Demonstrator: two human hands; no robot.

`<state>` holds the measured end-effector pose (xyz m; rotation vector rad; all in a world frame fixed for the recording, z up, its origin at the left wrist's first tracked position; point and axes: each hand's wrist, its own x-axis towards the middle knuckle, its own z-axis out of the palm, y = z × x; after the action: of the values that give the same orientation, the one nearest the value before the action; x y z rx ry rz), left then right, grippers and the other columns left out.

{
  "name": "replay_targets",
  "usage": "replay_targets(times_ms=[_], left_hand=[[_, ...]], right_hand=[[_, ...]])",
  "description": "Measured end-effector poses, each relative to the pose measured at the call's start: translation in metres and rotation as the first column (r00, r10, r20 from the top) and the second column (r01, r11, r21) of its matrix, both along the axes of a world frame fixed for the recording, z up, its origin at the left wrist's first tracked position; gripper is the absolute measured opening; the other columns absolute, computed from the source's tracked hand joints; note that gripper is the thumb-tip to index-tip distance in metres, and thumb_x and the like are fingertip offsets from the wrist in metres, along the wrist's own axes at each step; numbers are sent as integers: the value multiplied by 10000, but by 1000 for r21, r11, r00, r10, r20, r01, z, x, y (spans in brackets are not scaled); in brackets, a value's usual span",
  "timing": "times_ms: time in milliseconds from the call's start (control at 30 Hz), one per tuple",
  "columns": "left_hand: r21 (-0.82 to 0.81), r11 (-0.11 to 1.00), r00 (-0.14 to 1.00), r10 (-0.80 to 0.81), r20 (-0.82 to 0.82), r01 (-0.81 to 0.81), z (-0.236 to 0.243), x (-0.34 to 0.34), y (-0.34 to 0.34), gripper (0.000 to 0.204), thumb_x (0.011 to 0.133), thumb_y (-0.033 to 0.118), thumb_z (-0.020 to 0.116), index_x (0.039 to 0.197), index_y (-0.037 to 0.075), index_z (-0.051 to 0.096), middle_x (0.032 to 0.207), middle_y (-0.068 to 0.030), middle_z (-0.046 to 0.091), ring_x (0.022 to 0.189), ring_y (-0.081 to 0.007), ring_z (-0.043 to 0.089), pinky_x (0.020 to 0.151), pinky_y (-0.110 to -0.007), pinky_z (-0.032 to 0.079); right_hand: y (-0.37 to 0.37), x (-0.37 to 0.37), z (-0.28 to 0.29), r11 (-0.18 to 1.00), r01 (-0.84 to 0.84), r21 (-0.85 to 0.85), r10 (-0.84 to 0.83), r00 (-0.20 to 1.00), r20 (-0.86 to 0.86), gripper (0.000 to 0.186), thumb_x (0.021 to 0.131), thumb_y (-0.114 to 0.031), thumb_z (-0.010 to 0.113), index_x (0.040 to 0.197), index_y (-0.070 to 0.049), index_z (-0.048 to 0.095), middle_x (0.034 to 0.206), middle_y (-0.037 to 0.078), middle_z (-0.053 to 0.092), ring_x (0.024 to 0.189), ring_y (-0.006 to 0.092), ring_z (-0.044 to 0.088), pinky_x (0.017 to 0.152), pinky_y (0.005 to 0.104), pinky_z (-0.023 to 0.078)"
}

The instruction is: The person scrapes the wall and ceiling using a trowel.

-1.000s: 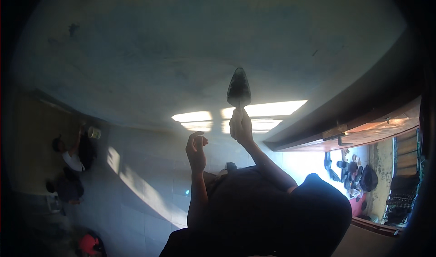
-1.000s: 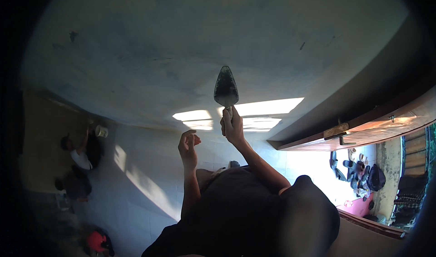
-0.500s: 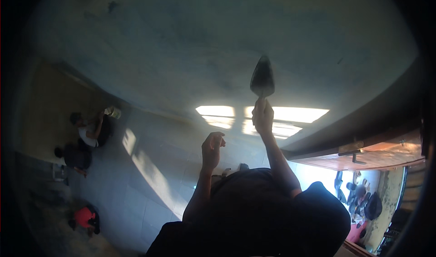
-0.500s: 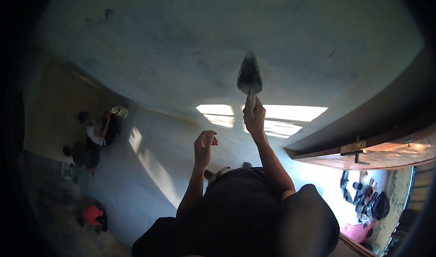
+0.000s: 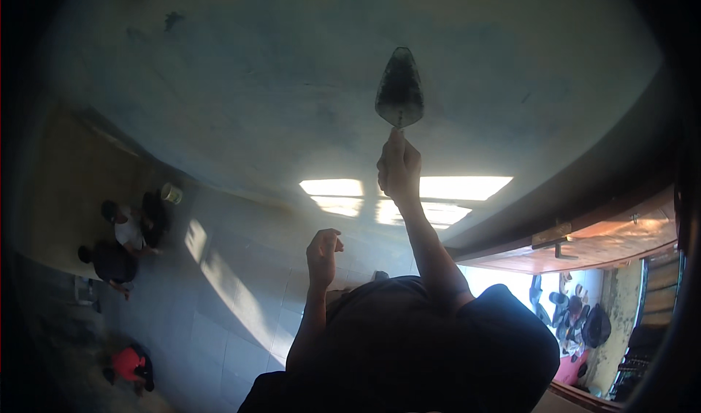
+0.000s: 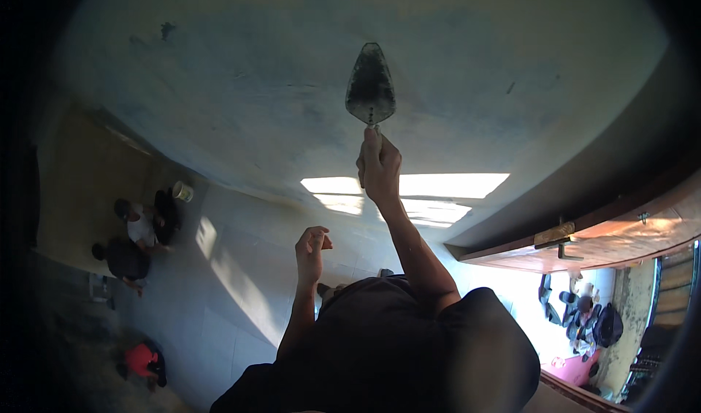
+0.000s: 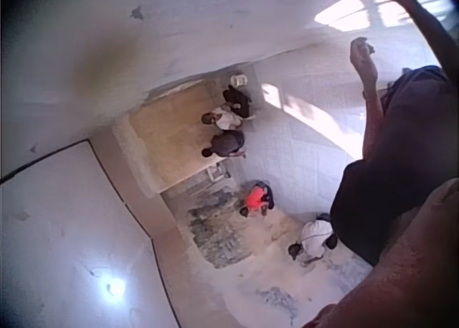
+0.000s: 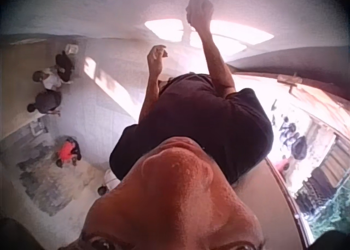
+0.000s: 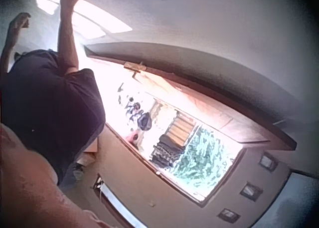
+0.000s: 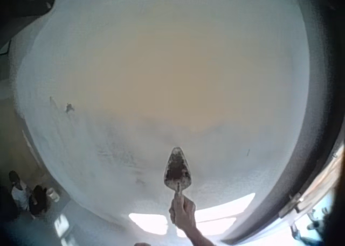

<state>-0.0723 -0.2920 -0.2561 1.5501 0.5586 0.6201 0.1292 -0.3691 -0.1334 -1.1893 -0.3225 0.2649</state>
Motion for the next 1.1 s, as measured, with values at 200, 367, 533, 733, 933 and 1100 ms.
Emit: replay_targets(times_ms=[200,367,533,733,933,1100], left_hand=[[-65,998,1000,-3,27,4,-5,7,2,208,975,167,501,964,-6,617,692,-45,577,656,-119,558,639,-276,477],[5,1000,1000,1,16,-1,-4,13,8,214,973,183,510,960,-3,616,698,-48,578,648,-124,559,638,-277,485],[-61,997,998,49,33,-47,-6,12,8,214,966,185,520,964,-8,613,708,-54,579,651,-131,562,637,-286,496],[-49,994,993,99,65,-96,-10,9,11,202,970,176,511,965,-5,600,720,-50,576,647,-127,562,643,-283,507],[-71,987,986,151,71,-146,-12,2,9,175,961,151,515,947,-5,593,736,-51,576,649,-122,556,633,-278,502],[-104,985,984,146,104,-135,-7,16,4,141,948,120,529,935,-7,589,811,-76,601,698,-135,570,664,-288,502]], right_hand=[[-6,6,17,991,134,0,-133,987,85,439,1024,-329,433,667,-74,442,466,-20,391,355,45,346,325,234,260],[-1,9,29,993,105,58,-108,993,40,431,1019,-321,443,661,-81,440,460,-19,396,349,46,362,316,234,268],[-1,15,36,990,112,84,-120,988,99,463,1016,-349,444,640,-79,430,452,-20,391,340,51,366,314,238,271],[-2,10,35,990,133,50,-136,988,67,474,1009,-377,455,638,-83,427,451,-14,392,335,62,372,312,243,283],[-1,-4,49,994,26,110,-14,994,-107,493,1003,-436,440,656,-86,438,468,15,428,336,79,400,309,237,307],[-10,-2,42,991,-37,129,48,996,-78,489,1005,-479,401,741,-72,463,494,27,454,345,96,424,321,234,329]])
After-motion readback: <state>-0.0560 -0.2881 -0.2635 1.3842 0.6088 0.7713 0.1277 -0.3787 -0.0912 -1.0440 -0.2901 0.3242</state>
